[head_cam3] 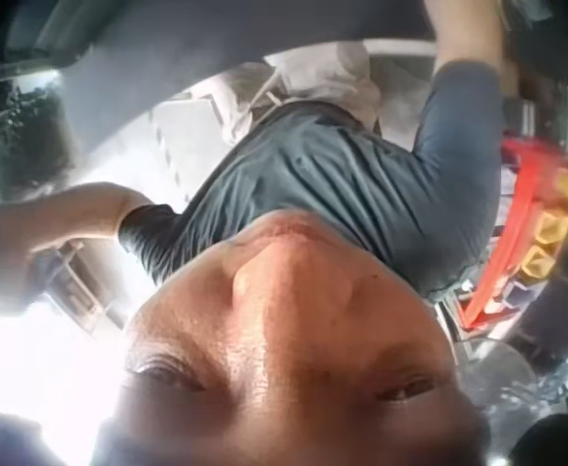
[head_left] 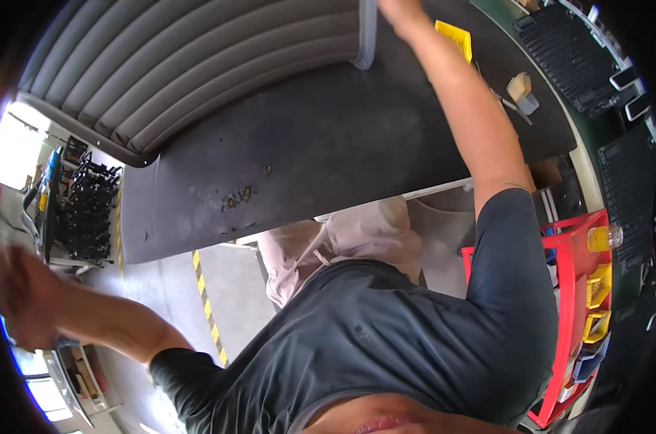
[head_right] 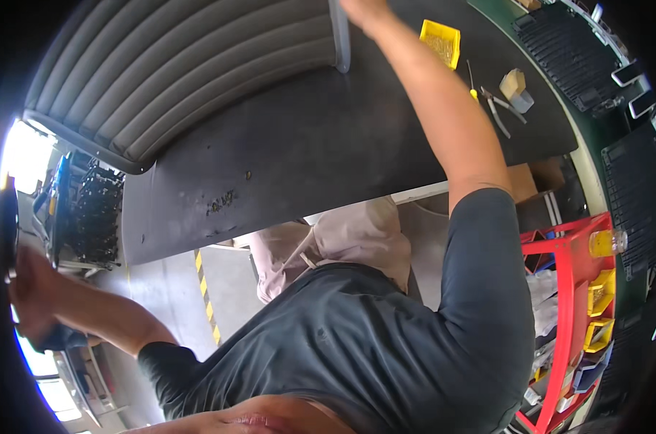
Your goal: The recorder attaches a metal trim to the edge of an upholstered office chair using a hammer and small nails.
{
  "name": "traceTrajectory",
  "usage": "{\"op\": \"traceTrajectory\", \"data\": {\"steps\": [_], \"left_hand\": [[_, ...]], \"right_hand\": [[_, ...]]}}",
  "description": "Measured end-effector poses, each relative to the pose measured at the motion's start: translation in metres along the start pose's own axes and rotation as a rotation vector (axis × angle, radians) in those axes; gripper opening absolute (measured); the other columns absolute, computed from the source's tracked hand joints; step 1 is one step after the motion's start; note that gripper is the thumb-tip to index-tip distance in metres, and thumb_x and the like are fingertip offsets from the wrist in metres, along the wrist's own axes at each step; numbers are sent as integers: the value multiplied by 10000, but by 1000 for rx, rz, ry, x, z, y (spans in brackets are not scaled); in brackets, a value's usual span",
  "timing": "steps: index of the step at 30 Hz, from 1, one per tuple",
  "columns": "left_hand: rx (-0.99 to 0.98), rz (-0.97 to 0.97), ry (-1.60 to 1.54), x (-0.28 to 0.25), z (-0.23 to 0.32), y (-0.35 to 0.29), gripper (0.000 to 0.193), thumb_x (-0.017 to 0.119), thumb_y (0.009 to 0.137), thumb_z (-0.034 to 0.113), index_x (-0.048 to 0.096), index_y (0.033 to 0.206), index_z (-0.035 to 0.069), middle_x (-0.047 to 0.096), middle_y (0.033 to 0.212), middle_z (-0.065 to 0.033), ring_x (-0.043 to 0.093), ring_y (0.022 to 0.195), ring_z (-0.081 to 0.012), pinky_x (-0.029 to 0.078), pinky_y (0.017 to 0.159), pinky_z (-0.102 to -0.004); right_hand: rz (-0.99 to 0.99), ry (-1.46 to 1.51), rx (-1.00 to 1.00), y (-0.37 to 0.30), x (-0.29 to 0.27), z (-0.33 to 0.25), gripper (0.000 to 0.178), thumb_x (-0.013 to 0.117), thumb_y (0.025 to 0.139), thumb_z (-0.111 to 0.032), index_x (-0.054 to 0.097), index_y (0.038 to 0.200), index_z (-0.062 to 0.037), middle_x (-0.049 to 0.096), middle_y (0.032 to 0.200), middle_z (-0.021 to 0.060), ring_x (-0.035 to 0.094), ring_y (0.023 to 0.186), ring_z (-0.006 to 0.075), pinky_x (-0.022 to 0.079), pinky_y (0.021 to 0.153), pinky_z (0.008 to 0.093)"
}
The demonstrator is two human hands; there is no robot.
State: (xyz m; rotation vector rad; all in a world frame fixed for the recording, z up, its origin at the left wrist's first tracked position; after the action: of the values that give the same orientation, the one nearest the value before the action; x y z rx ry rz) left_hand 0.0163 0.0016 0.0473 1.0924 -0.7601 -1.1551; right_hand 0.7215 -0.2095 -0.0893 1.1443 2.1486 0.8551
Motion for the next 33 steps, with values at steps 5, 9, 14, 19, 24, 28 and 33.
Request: {"op": "traceTrajectory", "data": {"steps": [5, 9, 14, 19, 24, 28, 33], "left_hand": [[106, 112, -43, -2, -83, -35, 350, 596, 922, 301, 703, 1022, -17, 620, 805, -81, 652, 795, -311, 519, 819, -517], [74, 164, -160, -17, -155, -69, 351, 602, 921, 306, 703, 1025, -13, 624, 810, -77, 653, 803, -305, 520, 823, -508], [50, 216, -277, -8, -233, -89, 352, 610, 921, 313, 705, 1029, -9, 628, 816, -73, 654, 813, -298, 520, 829, -496], [25, 247, -369, 9, -287, -101, 354, 618, 920, 319, 706, 1033, -5, 633, 822, -69, 655, 823, -290, 521, 835, -485], [21, 233, -387, 12, -305, -94, 356, 626, 919, 326, 707, 1037, 0, 637, 828, -65, 656, 834, -283, 522, 841, -474], [46, 239, -402, 17, -317, -92, 358, 633, 918, 331, 708, 1040, 3, 641, 833, -62, 657, 842, -277, 522, 846, -465], [81, 262, -391, 15, -319, -97, 360, 641, 917, 338, 709, 1044, 8, 645, 839, -58, 658, 852, -270, 523, 852, -454]], "right_hand": [[-67, -170, 281, -97, 38, 102, 684, 781, 877, -669, 702, 1138, -41, 767, 991, 134, 736, 957, 335, 560, 867, 428], [-23, -131, 191, -96, 58, 101, 656, 791, 875, -650, 708, 1067, -29, 757, 925, 139, 742, 904, 314, 566, 825, 425], [26, -111, 217, -99, 59, 113, 682, 812, 843, -658, 733, 1111, -36, 775, 958, 136, 760, 951, 302, 578, 856, 411], [35, -111, 231, -98, 58, 121, 747, 812, 844, -664, 708, 1147, 10, 761, 1013, 167, 749, 989, 299, 577, 887, 408], [8, -91, 284, -103, 42, 122, 765, 808, 851, -670, 698, 1171, 16, 756, 1031, 165, 743, 1005, 299, 574, 900, 406], [-32, -89, 306, -100, 46, 119, 780, 805, 857, -675, 690, 1191, 20, 752, 1045, 163, 739, 1019, 299, 572, 911, 404], [-111, -70, 328, -104, 52, 109, 798, 801, 864, -681, 680, 1215, 26, 748, 1062, 161, 733, 1036, 299, 569, 924, 402]]}}
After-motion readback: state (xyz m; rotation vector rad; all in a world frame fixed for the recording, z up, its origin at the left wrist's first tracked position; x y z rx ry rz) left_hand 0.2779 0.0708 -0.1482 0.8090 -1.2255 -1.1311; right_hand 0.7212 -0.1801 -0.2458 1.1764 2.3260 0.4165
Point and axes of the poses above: each hand's wrist, its own y-axis towards the middle knuckle, its own x-axis out of the palm, z = x × y, the point moved 5 cm from there along y, towards the middle knuckle
